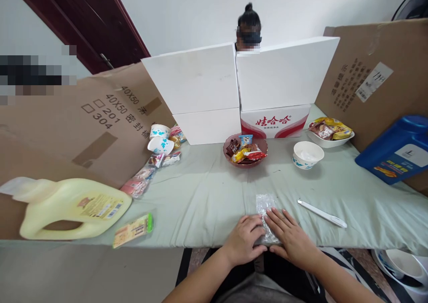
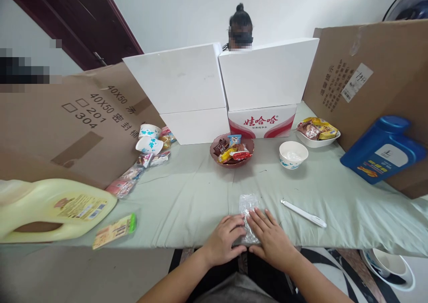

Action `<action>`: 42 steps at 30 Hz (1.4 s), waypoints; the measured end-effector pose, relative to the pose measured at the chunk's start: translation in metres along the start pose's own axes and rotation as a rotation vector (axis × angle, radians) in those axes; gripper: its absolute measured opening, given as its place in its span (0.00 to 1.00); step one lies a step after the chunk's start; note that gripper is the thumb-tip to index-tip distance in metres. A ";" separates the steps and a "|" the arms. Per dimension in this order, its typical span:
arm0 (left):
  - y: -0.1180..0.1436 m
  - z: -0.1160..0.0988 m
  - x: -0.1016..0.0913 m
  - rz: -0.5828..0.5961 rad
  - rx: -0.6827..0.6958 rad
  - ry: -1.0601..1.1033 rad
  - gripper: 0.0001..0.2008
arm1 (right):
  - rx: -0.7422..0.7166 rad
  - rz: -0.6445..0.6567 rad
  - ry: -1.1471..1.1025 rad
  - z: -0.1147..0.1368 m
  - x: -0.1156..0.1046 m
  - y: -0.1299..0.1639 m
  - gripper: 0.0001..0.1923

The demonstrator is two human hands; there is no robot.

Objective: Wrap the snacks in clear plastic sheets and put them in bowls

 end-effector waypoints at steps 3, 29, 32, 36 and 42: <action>0.001 -0.001 -0.003 -0.023 0.022 0.014 0.06 | 0.003 -0.051 -0.057 0.003 -0.008 0.009 0.26; -0.050 0.058 0.001 -0.157 -0.636 -0.146 0.08 | 0.765 0.066 -0.095 -0.056 -0.009 -0.045 0.11; -0.051 0.059 -0.001 -0.155 -0.643 -0.195 0.06 | 0.767 0.069 -0.055 -0.054 -0.007 -0.046 0.11; -0.053 0.045 -0.010 -0.224 -0.500 -0.324 0.08 | 0.765 0.069 -0.020 -0.051 -0.006 -0.048 0.12; -0.049 0.011 -0.003 -0.149 -0.102 -0.212 0.11 | 0.758 0.085 -0.011 -0.053 -0.008 -0.048 0.11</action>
Point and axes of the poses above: each hand's wrist, its own y-axis away from the middle knuckle, its own x-axis out of the palm, z = x × y, the point moved 8 cm from there along -y, towards the middle knuckle, and after that the axes turned 8 degrees about z, right-handed, at the moved point
